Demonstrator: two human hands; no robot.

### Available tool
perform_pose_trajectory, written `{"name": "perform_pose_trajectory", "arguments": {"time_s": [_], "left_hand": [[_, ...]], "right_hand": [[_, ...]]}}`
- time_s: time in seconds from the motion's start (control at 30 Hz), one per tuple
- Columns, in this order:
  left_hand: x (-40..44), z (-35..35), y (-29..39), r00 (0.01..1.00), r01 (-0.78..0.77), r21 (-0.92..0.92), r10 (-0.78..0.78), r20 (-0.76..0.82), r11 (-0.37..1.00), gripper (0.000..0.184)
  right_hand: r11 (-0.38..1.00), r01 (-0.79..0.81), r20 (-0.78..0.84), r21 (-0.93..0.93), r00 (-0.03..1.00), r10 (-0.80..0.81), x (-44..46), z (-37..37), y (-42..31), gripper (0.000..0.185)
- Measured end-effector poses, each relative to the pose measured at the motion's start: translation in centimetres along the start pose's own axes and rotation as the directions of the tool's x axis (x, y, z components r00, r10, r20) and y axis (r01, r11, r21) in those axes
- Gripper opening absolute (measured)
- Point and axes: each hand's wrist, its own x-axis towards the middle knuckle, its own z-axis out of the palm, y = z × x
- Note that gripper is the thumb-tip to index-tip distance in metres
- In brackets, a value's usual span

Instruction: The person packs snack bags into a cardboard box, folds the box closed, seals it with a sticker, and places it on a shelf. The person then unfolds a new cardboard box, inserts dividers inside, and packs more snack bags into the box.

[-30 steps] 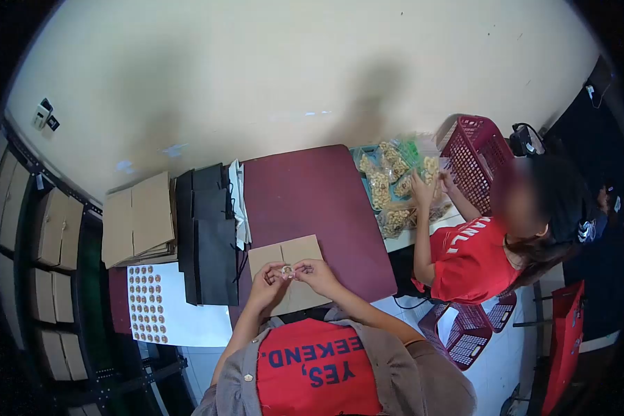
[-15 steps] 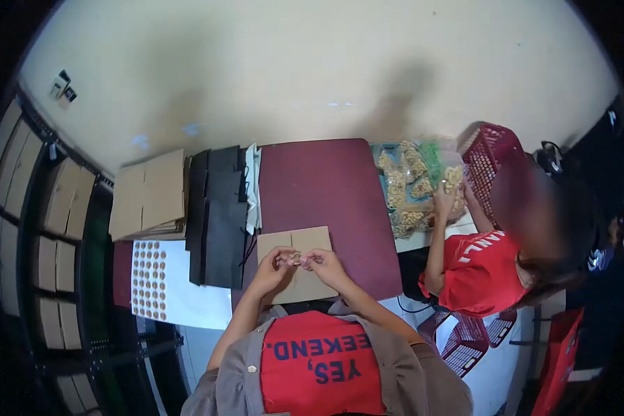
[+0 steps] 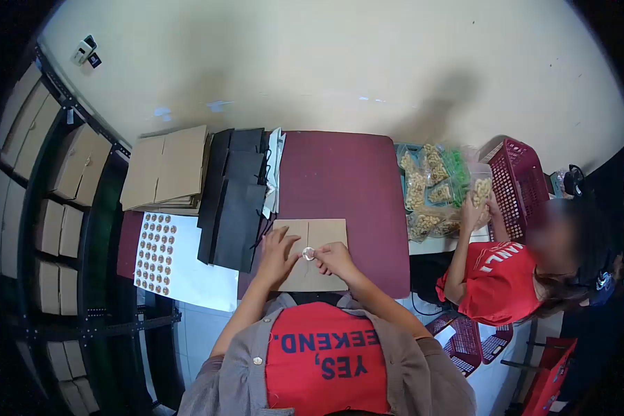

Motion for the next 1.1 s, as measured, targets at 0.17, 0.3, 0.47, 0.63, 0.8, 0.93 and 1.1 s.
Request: {"name": "perform_pose_trajectory", "arguments": {"time_s": [0.17,0.3,0.47,0.63,0.8,0.93,1.1], "left_hand": [[-1.0,1.5,-1.3,0.997,-0.02,-0.068,0.015,-0.073,0.998,0.041],[-0.8,1.8,-0.4,0.996,0.026,-0.007,-0.026,-0.09,1.0,0.039],[-0.2,1.7,0.4,0.994,0.044,-0.003,-0.044,-0.102,0.999,0.039],[-0.2,2.2,-0.1,0.988,0.038,-0.038,-0.043,-0.151,0.999,0.037],[-0.2,1.9,0.5,0.99,0.031,-0.006,-0.032,-0.136,1.0,0.035],[-0.1,2.0,0.7,0.992,0.051,0.004,-0.05,-0.117,0.999,0.036],[-0.2,2.4,0.5,0.99,0.035,0.011,-0.033,-0.14,0.999,0.035]], "right_hand": [[0.991,0.035,-0.061,-0.133,0.997,-0.043,0.2,0.9,-0.1,0.028],[0.983,0.034,-0.109,-0.183,0.993,-0.054,0.2,1.2,-0.5,0.029],[0.978,0.068,-0.124,-0.197,0.988,-0.094,0.3,1.3,-0.2,0.028],[0.973,0.094,-0.093,-0.209,0.989,-0.116,0.6,1.0,-0.3,0.028],[0.889,0.094,-0.11,-0.448,0.981,-0.159,1.3,1.1,-0.7,0.038],[0.665,0.061,-0.223,-0.744,0.916,-0.333,1.6,1.1,-0.3,0.05],[0.575,-0.012,-0.267,-0.818,0.893,-0.363,0.1,1.0,-2.2,0.063]]}}
